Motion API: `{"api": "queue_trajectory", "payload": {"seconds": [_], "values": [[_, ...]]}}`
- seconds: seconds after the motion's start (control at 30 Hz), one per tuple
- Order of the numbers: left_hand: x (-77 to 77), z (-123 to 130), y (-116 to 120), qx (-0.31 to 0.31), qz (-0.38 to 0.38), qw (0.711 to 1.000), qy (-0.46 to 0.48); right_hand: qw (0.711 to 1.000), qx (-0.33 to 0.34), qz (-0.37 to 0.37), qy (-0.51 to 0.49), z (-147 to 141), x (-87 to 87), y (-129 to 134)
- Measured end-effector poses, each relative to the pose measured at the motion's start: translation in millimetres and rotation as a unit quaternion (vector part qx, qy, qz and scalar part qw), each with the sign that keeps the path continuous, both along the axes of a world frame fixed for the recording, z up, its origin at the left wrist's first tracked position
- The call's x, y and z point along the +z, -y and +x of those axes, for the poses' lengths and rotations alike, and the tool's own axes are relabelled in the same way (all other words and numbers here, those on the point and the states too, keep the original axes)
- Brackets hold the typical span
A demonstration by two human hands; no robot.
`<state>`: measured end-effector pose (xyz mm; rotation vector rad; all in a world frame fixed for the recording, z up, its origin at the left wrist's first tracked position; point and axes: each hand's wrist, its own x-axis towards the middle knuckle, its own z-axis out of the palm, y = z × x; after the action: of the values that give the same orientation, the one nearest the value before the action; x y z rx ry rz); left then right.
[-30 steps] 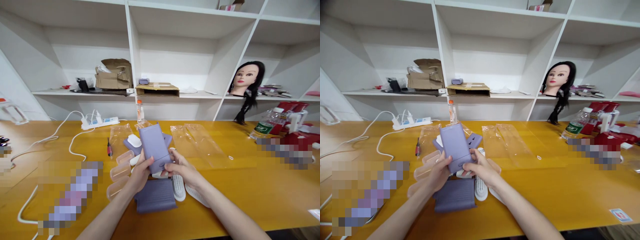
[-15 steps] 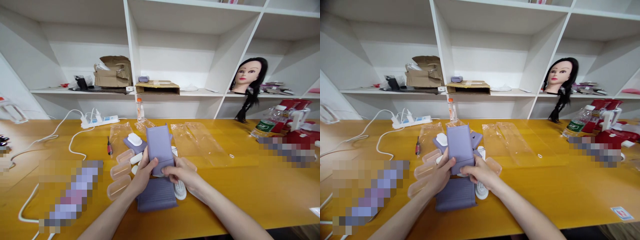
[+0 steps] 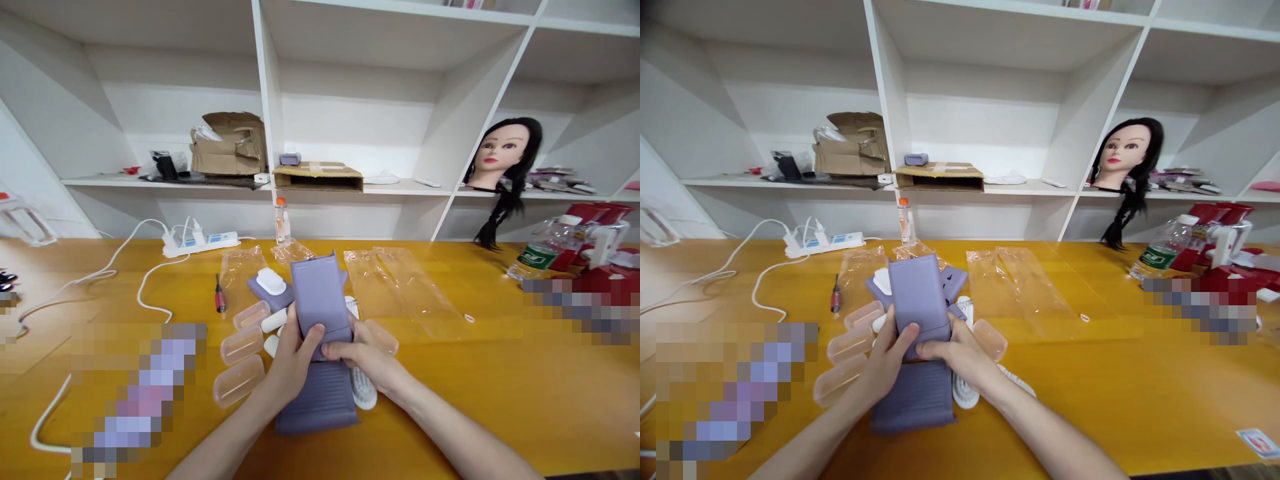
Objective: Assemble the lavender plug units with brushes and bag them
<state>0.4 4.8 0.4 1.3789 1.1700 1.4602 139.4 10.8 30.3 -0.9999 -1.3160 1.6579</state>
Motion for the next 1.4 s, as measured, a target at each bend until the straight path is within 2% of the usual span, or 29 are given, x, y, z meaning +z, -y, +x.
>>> {"api": "queue_trajectory", "payload": {"seconds": [0.23,0.37,0.47,0.53,0.63,0.8,0.93,1.1,1.27,1.4], "values": [[11.0,3.9,7.2,0.04,-0.009,0.998,0.041,0.999,0.03,0.046,-0.001,-2.3,-0.7,-4.0],[14.7,-0.8,3.0,0.038,-0.018,0.998,0.057,0.998,0.028,0.063,0.003,-0.5,1.5,-2.5],[22.1,-6.9,-2.5,0.01,-0.058,0.989,0.135,0.997,0.048,0.062,0.015,1.0,5.5,-1.8],[27.3,-9.0,-4.9,-0.006,-0.086,0.973,0.212,0.996,0.06,0.059,0.028,-0.3,7.7,-1.8],[30.3,-7.0,-5.5,-0.004,-0.09,0.956,0.28,0.997,0.059,0.032,0.034,-5.1,7.2,-1.5],[20.4,1.6,-4.3,0.015,-0.045,0.958,0.282,0.999,0.04,-0.01,0.023,-10.4,0.0,0.2],[16.3,4.7,-2.1,0.028,-0.044,0.954,0.296,0.999,0.049,0.017,0.001,-10.0,-1.4,1.2],[24.5,5.1,2.8,0.059,-0.047,0.945,0.319,0.996,0.051,0.064,0.028,-11.6,2.2,5.0],[33.4,2.3,1.7,0.045,-0.087,0.936,0.339,0.995,0.019,0.081,0.05,-12.3,3.6,7.4],[33.3,-0.8,-1.0,0.026,-0.1,0.938,0.33,0.996,0.04,0.072,0.034,-7.7,1.1,4.4]]}}
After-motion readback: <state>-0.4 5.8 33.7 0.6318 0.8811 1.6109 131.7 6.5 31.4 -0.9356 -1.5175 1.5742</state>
